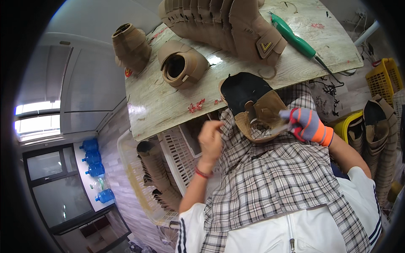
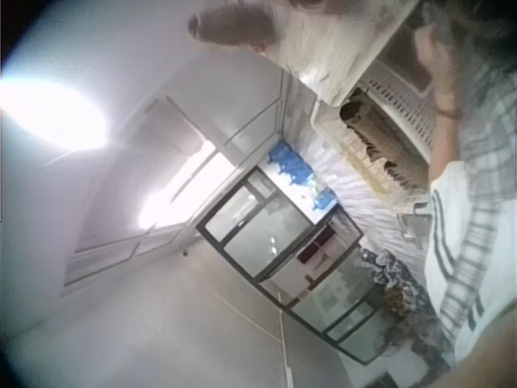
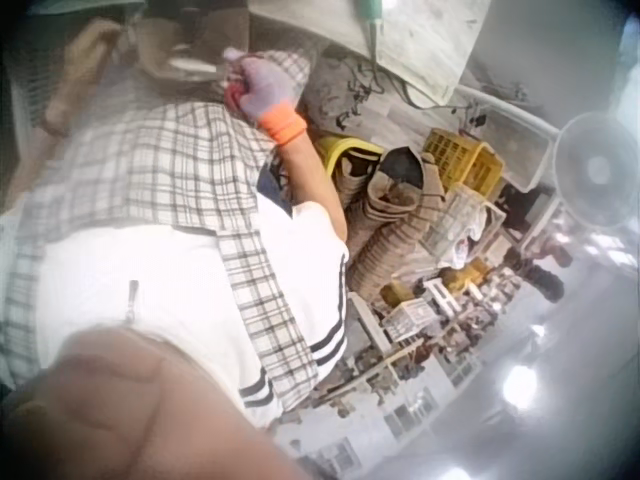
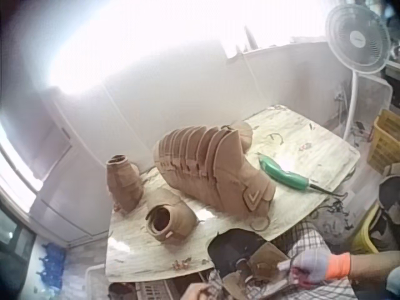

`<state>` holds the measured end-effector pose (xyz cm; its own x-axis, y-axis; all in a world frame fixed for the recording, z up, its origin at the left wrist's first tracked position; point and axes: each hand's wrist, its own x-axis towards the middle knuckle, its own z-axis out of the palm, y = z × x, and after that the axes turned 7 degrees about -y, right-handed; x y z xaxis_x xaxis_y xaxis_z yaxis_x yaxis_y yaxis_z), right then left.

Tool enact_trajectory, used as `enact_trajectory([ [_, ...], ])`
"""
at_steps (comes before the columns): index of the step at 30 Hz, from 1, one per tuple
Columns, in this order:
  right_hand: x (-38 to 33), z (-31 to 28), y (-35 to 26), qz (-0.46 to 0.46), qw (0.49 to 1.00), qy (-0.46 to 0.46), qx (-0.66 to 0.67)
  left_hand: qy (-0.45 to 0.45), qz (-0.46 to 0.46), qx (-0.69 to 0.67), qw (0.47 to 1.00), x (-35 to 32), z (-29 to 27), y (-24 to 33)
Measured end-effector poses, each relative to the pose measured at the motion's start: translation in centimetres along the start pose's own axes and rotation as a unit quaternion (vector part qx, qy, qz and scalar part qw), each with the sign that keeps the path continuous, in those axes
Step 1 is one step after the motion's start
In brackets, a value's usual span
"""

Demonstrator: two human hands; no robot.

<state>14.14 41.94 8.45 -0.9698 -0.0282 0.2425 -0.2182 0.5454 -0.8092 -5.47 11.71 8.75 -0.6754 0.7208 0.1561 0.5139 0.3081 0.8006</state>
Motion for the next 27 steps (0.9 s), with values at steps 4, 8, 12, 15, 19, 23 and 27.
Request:
enact_trajectory([
  [4, 3.0, 0.9, -1.6, 0.052, 0.988, -0.108, -0.098, -0.029, 0.004, 0.002, 1.000, -4.0, 4.4, 0.1],
  [8, 6.6, 1.1, -5.3, 0.097, 0.992, -0.048, 0.061, -0.006, -0.099, -0.292, 0.951, -5.0, 4.9, -1.1],
  [12, 8.9, 3.4, -11.8, 0.106, 0.983, -0.070, 0.132, 0.124, -0.092, -0.551, 0.820, -4.9, 3.6, 0.0],
  [15, 9.6, 3.9, -12.7, 0.085, 0.984, -0.087, 0.134, 0.217, -0.084, -0.652, 0.722, -6.3, 2.6, -1.4],
  [19, 10.8, 0.7, -7.8, 0.177, 0.982, -0.059, 0.008, 0.262, -0.068, -0.569, 0.776, -5.2, 0.9, -3.3],
  [23, 10.8, -0.8, -4.3, -0.022, 0.960, -0.111, -0.256, 0.235, -0.114, -0.610, 0.748, -7.0, 1.1, -4.7],
  [27, 11.4, 0.5, -4.2, -0.049, 0.934, -0.187, -0.301, 0.245, -0.099, -0.602, 0.753, -6.3, 3.0, -5.0],
])
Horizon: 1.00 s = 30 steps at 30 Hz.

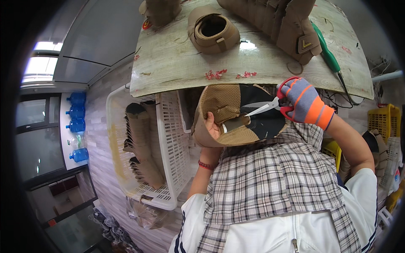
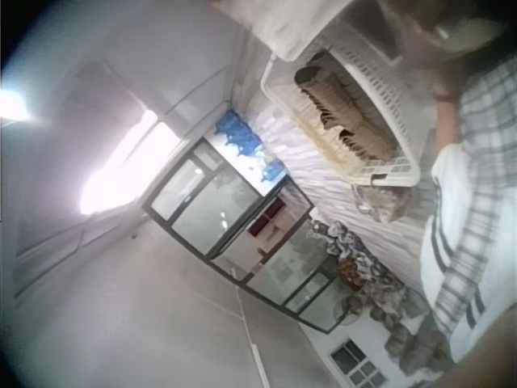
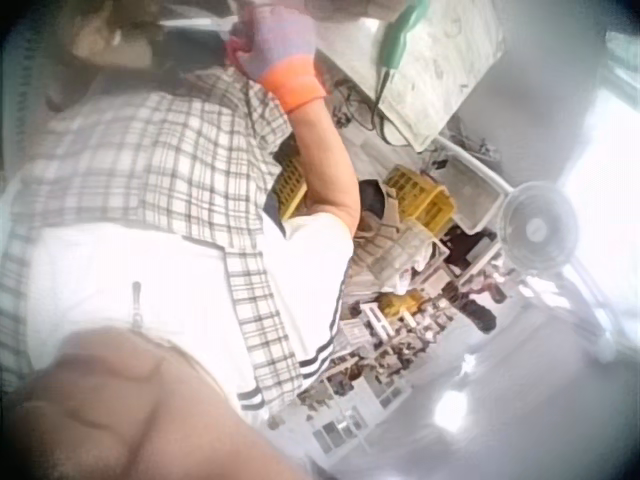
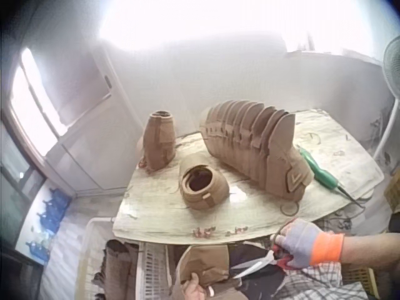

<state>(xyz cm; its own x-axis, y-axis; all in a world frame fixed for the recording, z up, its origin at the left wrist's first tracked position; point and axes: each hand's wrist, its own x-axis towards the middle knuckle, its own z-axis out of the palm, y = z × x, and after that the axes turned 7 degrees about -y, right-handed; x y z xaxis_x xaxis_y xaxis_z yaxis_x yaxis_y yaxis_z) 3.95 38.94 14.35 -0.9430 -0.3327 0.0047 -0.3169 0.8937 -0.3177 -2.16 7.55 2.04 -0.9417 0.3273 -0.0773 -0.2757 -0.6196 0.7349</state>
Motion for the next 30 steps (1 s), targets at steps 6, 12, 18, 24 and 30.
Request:
enact_trajectory([
  [6, 1.2, 0.6, -0.4, -0.006, 0.999, -0.041, -0.020, -0.063, 0.018, 0.359, 0.931, -3.3, -1.3, 0.5],
  [12, 0.3, 1.9, 0.6, 0.008, 0.994, -0.030, -0.108, -0.082, -0.031, 0.395, 0.914, -4.7, -0.9, 0.9],
  [18, -1.1, 1.9, 1.5, 0.102, 0.989, -0.038, -0.095, -0.100, -0.043, 0.404, 0.908, -3.6, -1.2, 0.0],
  [24, 1.8, 1.3, -0.9, 0.026, 0.997, -0.013, -0.068, -0.113, -0.055, 0.399, 0.908, -1.6, -1.7, -1.0],
  [30, 1.3, 2.2, 0.6, 0.047, 0.996, -0.029, -0.076, -0.122, -0.115, 0.291, 0.942, -1.1, -3.2, -1.9],
])
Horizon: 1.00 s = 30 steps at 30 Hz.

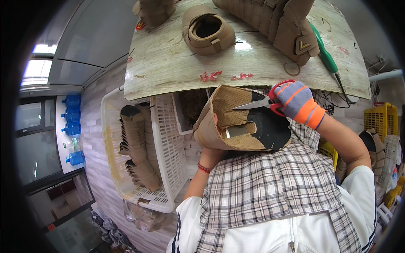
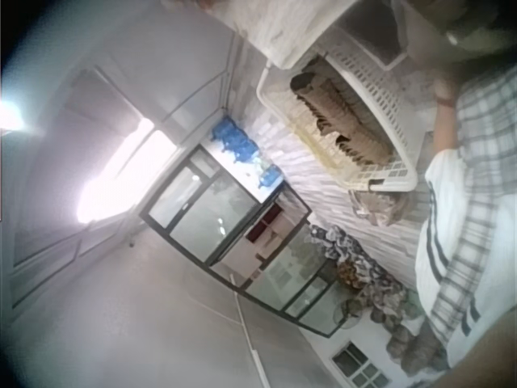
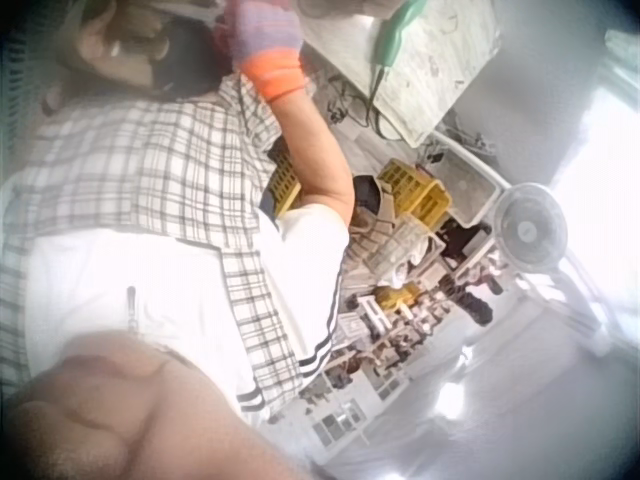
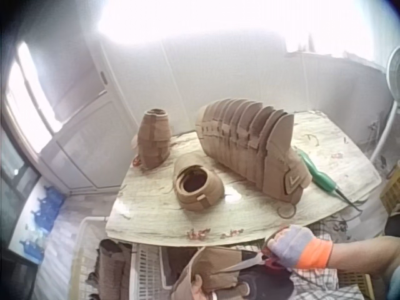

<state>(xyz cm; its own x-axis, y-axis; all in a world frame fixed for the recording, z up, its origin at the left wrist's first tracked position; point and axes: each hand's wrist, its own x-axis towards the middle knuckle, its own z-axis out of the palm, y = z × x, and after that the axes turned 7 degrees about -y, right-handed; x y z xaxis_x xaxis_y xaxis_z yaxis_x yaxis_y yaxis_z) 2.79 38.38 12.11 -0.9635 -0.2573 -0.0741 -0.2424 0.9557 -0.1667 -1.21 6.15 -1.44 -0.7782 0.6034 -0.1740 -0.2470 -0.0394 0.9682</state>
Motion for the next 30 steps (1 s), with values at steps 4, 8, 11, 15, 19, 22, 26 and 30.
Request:
enact_trajectory([
  [4, -0.1, -1.3, -0.5, -0.022, 0.998, 0.041, 0.049, 0.020, 0.020, 0.057, 0.998, 0.0, 0.5, 0.4],
  [8, 1.0, -1.2, -1.8, -0.045, 0.999, 0.027, -0.013, 0.030, 0.033, 0.109, 0.993, -0.7, 0.8, 1.5],
  [11, 1.7, -0.9, -2.2, -0.040, 0.999, 0.013, -0.019, 0.029, 0.032, 0.125, 0.991, -1.8, 0.8, 2.1],
  [15, 1.7, -0.1, -2.0, -0.056, 0.998, 0.033, 0.003, 0.025, 0.028, 0.122, 0.992, -2.4, 0.6, 2.3],
  [19, 1.1, -0.1, -1.7, 0.014, 0.998, -0.059, 0.012, 0.022, 0.024, 0.112, 0.993, -2.4, 0.5, 2.2],
  [22, 0.8, -0.5, -1.6, 0.009, 1.000, -0.028, -0.002, 0.017, 0.020, 0.094, 0.995, -2.0, 0.4, 2.1],
  [26, 1.5, -1.0, -2.0, -0.080, 0.994, 0.065, 0.030, 0.021, 0.018, 0.062, 0.998, -1.1, 0.3, 1.8],
  [30, 2.0, 0.0, -1.4, -0.074, 0.993, 0.042, 0.086, 0.043, 0.011, -0.037, 0.998, -0.4, -0.1, 1.0],
])
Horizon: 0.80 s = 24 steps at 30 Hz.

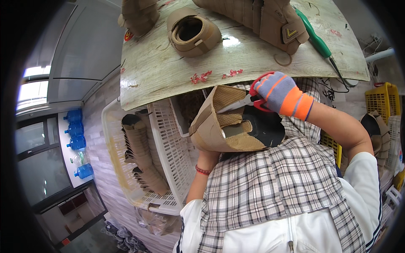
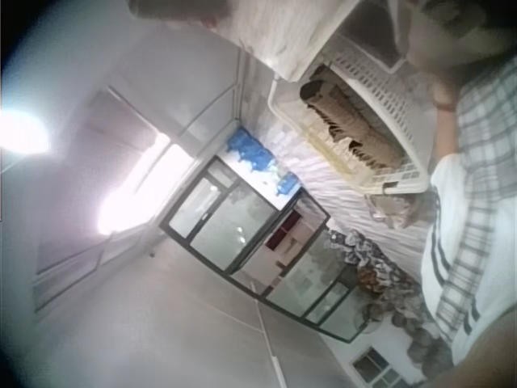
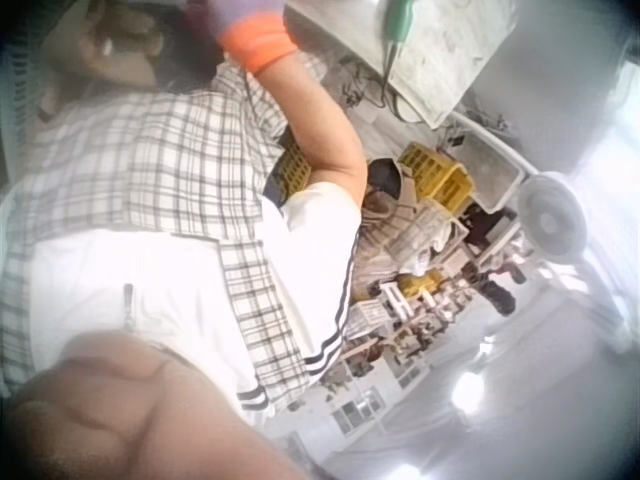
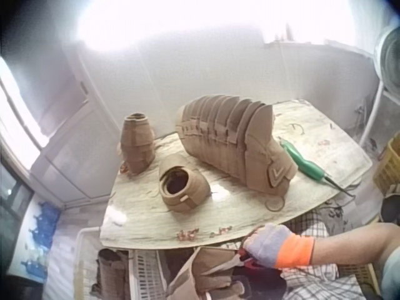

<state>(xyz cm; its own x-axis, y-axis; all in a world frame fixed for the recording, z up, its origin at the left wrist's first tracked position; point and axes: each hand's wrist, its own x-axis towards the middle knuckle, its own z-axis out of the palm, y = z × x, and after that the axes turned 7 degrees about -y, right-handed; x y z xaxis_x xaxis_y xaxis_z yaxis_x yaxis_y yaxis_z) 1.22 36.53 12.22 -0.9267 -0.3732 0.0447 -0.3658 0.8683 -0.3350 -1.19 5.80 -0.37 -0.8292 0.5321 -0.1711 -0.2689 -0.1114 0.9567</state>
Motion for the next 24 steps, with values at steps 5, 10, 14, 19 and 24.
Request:
enact_trajectory([
  [5, -1.9, 0.2, -0.1, 0.158, 0.986, -0.057, 0.011, 0.036, -0.029, -0.205, 0.978, 0.7, -1.6, -0.6],
  [10, -3.1, 2.2, -1.1, 0.114, 0.993, -0.036, 0.008, 0.016, -0.158, -0.413, 0.897, -1.0, -6.1, -1.0],
  [14, -1.8, 3.2, -0.8, 0.073, 0.995, 0.005, -0.063, 0.038, -0.204, -0.345, 0.915, -2.1, -4.1, 1.6],
  [19, 0.1, 2.9, -1.5, 0.039, 0.994, -0.059, -0.080, 0.015, -0.300, -0.317, 0.899, -2.4, -3.2, 3.7],
  [24, -2.6, 2.8, -0.8, 0.079, 0.989, -0.098, 0.079, 0.027, -0.280, -0.266, 0.922, -3.7, -3.8, 1.8],
])
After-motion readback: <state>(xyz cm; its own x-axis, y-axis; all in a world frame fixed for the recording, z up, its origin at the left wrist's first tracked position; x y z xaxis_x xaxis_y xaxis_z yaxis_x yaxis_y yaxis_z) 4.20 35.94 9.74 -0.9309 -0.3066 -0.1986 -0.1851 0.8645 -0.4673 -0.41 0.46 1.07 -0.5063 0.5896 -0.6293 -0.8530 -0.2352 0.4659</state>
